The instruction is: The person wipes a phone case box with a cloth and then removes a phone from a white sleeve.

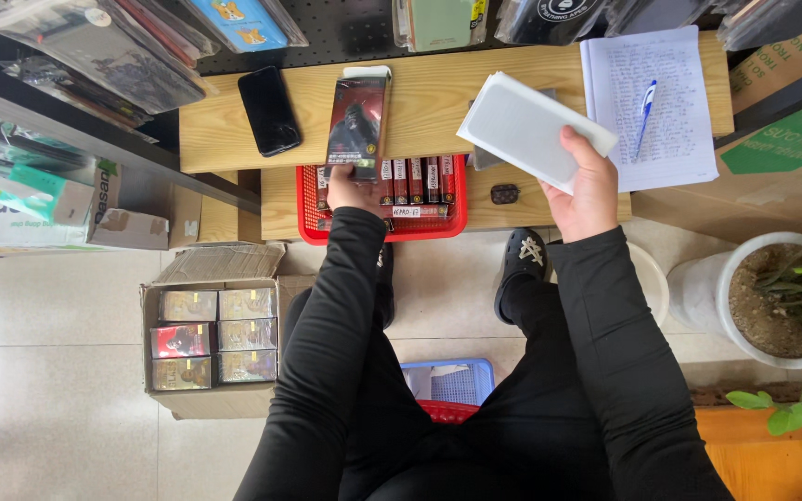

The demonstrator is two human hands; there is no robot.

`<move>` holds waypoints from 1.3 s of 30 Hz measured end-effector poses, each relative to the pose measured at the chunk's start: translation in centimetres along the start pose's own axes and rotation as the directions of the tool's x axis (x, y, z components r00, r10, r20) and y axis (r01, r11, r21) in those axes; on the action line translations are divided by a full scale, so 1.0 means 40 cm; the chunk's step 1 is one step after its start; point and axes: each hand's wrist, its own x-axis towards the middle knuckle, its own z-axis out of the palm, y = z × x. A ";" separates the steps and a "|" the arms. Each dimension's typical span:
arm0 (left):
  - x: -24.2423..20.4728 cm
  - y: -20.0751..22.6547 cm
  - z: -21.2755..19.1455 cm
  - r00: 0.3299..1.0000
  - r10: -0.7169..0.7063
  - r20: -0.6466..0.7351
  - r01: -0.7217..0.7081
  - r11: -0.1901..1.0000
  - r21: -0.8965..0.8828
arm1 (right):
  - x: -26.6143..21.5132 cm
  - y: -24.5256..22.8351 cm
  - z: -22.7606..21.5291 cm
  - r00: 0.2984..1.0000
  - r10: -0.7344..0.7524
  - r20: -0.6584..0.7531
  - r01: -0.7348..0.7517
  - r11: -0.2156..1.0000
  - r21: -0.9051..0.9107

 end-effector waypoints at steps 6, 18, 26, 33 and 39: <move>0.034 -0.012 0.000 0.999 0.018 -0.039 -0.013 0.992 0.128 | -0.018 0.009 0.018 1.000 0.025 0.006 -0.025 0.999 -0.045; -0.032 0.014 -0.012 0.761 0.627 0.168 -0.564 0.512 0.648 | -0.017 0.058 0.028 0.999 -0.040 -0.015 0.037 0.984 -0.176; -0.295 -0.071 0.030 0.044 -0.058 0.997 -0.854 -0.521 0.008 | -0.021 0.114 0.025 0.941 -0.218 0.257 0.324 0.799 -0.507; -0.205 -0.080 0.053 0.270 0.026 0.962 -0.924 0.289 0.252 | -0.067 0.086 0.045 0.897 -0.017 0.441 0.168 0.938 -0.305; -0.232 -0.040 0.025 0.491 -0.276 0.826 -0.039 0.940 0.338 | -0.063 0.126 0.030 0.714 -0.344 0.610 0.650 0.647 -0.398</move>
